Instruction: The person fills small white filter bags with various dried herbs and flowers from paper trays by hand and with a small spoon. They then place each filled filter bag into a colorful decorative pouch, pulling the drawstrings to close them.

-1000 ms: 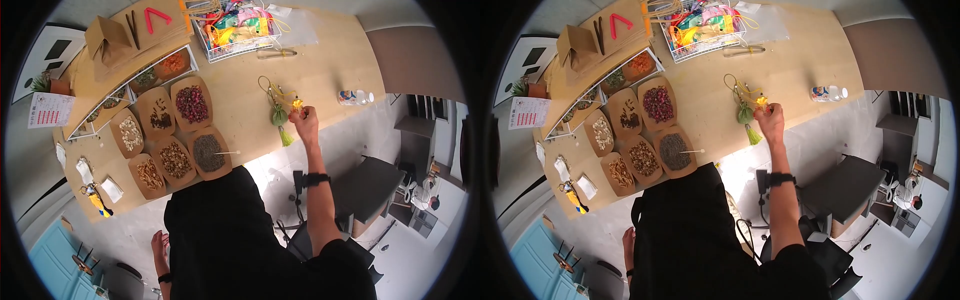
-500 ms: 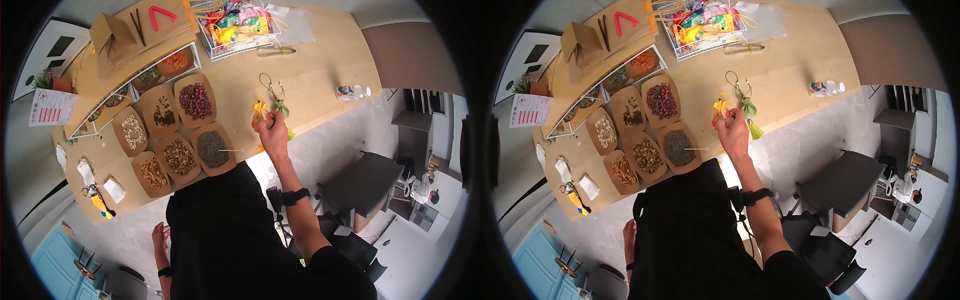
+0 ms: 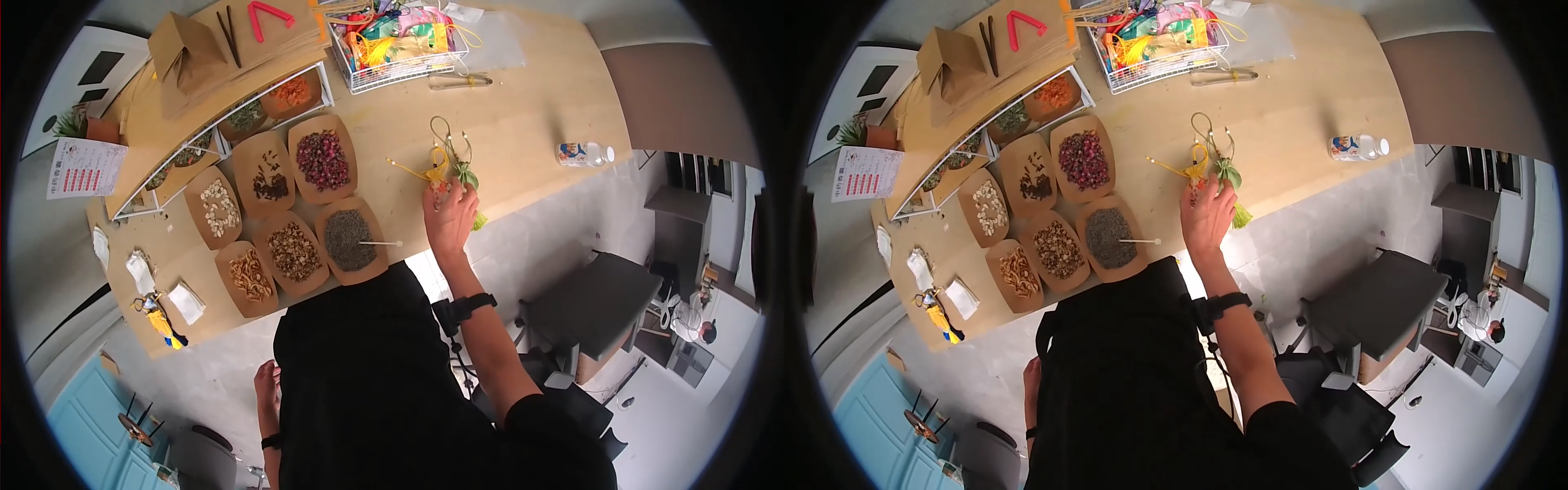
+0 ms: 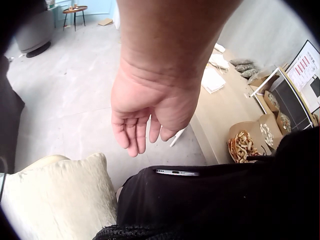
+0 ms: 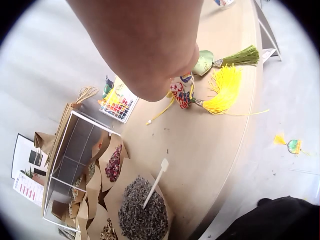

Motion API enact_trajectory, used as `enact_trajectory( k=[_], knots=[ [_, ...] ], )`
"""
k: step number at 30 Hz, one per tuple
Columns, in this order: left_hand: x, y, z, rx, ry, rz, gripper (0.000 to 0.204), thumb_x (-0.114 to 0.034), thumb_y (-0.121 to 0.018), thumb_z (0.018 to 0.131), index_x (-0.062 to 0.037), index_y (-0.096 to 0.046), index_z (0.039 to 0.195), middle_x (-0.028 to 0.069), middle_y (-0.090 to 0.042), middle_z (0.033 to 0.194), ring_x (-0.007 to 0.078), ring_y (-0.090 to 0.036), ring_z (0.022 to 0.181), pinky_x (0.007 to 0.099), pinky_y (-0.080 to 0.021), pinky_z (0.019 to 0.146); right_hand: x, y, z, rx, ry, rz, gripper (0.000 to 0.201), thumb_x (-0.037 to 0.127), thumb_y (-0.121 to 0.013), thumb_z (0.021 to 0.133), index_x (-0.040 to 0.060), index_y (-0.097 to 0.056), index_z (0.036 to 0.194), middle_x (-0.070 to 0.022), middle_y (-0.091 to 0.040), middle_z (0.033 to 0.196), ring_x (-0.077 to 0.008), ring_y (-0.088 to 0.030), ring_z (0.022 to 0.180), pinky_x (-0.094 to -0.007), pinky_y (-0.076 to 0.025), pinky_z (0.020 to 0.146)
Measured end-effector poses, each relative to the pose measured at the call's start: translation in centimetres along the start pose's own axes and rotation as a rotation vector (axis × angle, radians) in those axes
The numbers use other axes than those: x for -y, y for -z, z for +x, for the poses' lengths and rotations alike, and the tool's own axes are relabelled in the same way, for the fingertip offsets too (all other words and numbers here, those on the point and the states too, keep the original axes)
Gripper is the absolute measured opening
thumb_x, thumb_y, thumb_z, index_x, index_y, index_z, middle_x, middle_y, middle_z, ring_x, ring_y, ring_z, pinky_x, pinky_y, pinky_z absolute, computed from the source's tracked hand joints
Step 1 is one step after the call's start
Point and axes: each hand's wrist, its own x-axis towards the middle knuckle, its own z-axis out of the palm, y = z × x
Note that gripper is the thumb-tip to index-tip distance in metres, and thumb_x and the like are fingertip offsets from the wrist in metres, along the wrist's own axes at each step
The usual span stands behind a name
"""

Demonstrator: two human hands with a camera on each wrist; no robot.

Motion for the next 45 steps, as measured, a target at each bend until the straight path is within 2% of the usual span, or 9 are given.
enact_trajectory(
  k=[6,12,26,28,29,32,34,42,45],
  knots=[
    [0.7,-0.2,-0.4,0.049,-0.032,0.035,0.032,-0.034,-0.052,0.097,-0.0109,-0.061,0.117,-0.004,-0.057,0.088,0.0063,-0.046,0.075,0.0264,-0.037,0.065,-2.1,-3.5,2.7,0.039,0.051,-0.255,0.081,0.048,-0.056,0.09,0.0009,-0.027,0.149,-0.0282,-0.021,0.153,-0.0453,-0.019,0.142,-0.0614,-0.024,0.109],
    [-0.6,-1.5,-2.2,-0.105,0.116,-0.104,0.026,-0.027,-0.05,0.099,-0.0105,-0.061,0.115,-0.0075,-0.051,0.078,0.0033,-0.043,0.066,0.0199,-0.034,0.06,-8.3,-4.4,7.3,-0.017,0.051,-0.241,0.075,0.05,-0.047,0.095,0.0001,-0.028,0.148,-0.0282,-0.024,0.152,-0.0452,-0.022,0.141,-0.0599,-0.023,0.11],
    [3.9,-2.3,-0.9,-0.025,0.061,-0.074,0.036,-0.032,-0.052,0.099,-0.0054,-0.059,0.121,0.008,-0.067,0.107,0.0156,-0.065,0.09,0.0309,-0.053,0.077,-13.4,-3.0,11.8,0.066,0.104,-0.345,0.084,0.059,-0.048,0.092,0.0019,-0.024,0.149,-0.0252,-0.021,0.154,-0.0414,-0.017,0.144,-0.0669,-0.027,0.105],
    [7.6,-1.5,0.9,0.008,0.019,-0.27,0.039,-0.034,-0.046,0.1,-0.0096,-0.051,0.129,0.0105,-0.067,0.108,0.0229,-0.068,0.095,0.0361,-0.056,0.079,-17.5,-4.7,12.6,-0.108,0.25,-0.468,0.082,0.056,-0.055,0.09,-0.0025,-0.033,0.143,-0.0256,-0.041,0.142,-0.0395,-0.039,0.133,-0.0499,-0.035,0.108],
    [7.1,-1.1,0.9,0.077,0.045,-0.293,0.041,-0.035,-0.046,0.101,-0.0102,-0.047,0.133,0.0115,-0.067,0.106,0.0239,-0.068,0.095,0.037,-0.056,0.079,-18.3,-4.2,12.8,-0.054,0.138,-0.042,0.076,0.052,-0.058,0.089,-0.0045,-0.041,0.137,-0.0237,-0.05,0.132,-0.0377,-0.049,0.122,-0.0425,-0.04,0.102],
    [6.7,-0.8,2.2,-0.085,0.0,-0.25,0.033,-0.029,-0.055,0.098,-0.0049,-0.059,0.12,0.011,-0.07,0.098,0.0175,-0.068,0.083,0.0291,-0.054,0.073,-14.0,0.0,9.1,0.097,0.127,0.49,0.054,0.038,-0.063,0.092,-0.0048,-0.053,0.123,-0.0239,-0.059,0.12,-0.0382,-0.058,0.107,-0.0435,-0.044,0.093],
    [4.7,0.6,1.2,-0.254,-0.091,-0.293,0.027,-0.021,-0.058,0.094,0.0009,-0.065,0.108,0.0117,-0.071,0.089,0.0169,-0.068,0.074,0.0266,-0.052,0.064,-17.5,-2.2,5.5,-0.211,0.106,-0.057,0.06,0.043,-0.058,0.094,-0.0064,-0.051,0.129,-0.031,-0.056,0.121,-0.0455,-0.052,0.113,-0.0479,-0.042,0.097],
    [2.9,12.6,8.0,-0.519,-0.28,-0.328,0.035,-0.028,-0.062,0.092,0.0049,-0.069,0.083,0.0083,-0.068,0.068,0.0129,-0.064,0.061,0.0247,-0.047,0.057,-26.6,-8.1,-16.4,0.567,-0.394,-0.226,0.078,0.06,-0.052,0.089,-0.0061,-0.051,0.13,-0.0314,-0.057,0.123,-0.0409,-0.058,0.114,-0.0457,-0.046,0.096],
    [1.6,18.6,12.0,-0.668,-0.45,-0.049,0.03,-0.027,-0.062,0.09,0.0012,-0.072,0.091,0.0142,-0.069,0.073,0.0217,-0.067,0.069,0.0348,-0.051,0.067,-25.4,-10.0,-23.9,0.796,-0.587,0.002,0.065,0.051,-0.057,0.089,-0.0049,-0.057,0.121,-0.0223,-0.069,0.088,-0.0346,-0.069,0.087,-0.0438,-0.051,0.082]
  ],
)
